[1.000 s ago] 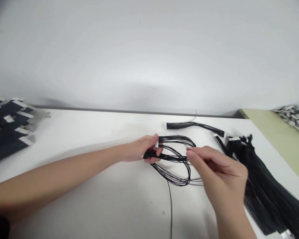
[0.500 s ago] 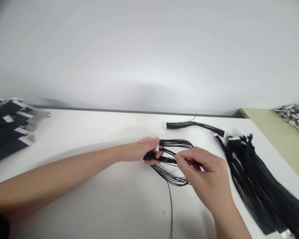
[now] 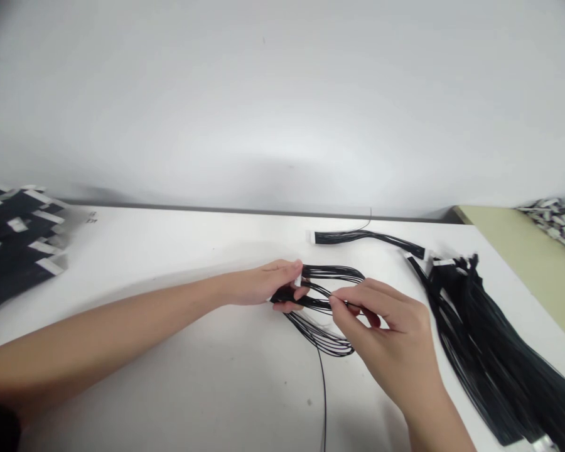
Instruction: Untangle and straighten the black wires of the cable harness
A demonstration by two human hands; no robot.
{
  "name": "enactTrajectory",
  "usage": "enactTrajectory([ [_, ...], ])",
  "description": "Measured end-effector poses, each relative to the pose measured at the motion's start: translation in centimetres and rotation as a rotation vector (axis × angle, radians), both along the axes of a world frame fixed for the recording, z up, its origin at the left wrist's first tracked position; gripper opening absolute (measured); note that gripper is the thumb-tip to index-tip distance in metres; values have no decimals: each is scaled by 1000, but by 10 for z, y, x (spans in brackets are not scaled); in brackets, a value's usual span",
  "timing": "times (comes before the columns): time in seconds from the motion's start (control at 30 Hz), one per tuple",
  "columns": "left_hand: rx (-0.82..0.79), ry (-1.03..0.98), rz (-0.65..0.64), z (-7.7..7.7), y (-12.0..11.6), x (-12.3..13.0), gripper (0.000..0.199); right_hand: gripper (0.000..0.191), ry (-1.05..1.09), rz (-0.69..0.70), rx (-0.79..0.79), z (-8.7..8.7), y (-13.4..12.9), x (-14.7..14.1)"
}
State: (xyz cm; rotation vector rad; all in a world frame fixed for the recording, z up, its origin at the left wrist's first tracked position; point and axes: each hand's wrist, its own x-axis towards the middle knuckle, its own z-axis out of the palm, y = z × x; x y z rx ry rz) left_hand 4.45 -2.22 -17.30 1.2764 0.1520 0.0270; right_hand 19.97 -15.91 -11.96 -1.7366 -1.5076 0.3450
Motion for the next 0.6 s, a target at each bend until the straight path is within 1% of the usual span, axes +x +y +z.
enactTrajectory([
  [0.23,23,-3,-8,1,0,0,51,13,-6,22,3,1,0,0],
  [0.33,23,-15,-17,1,0,0,51,10,-45,9,44,-2,0,1],
  [0.47,16,-21,-23,1,0,-1,49,6,-155,14,115,-8,2,2],
  [0.6,14,4,-17,3,-1,-2,49,8,-158,29,153,-13,5,-1],
])
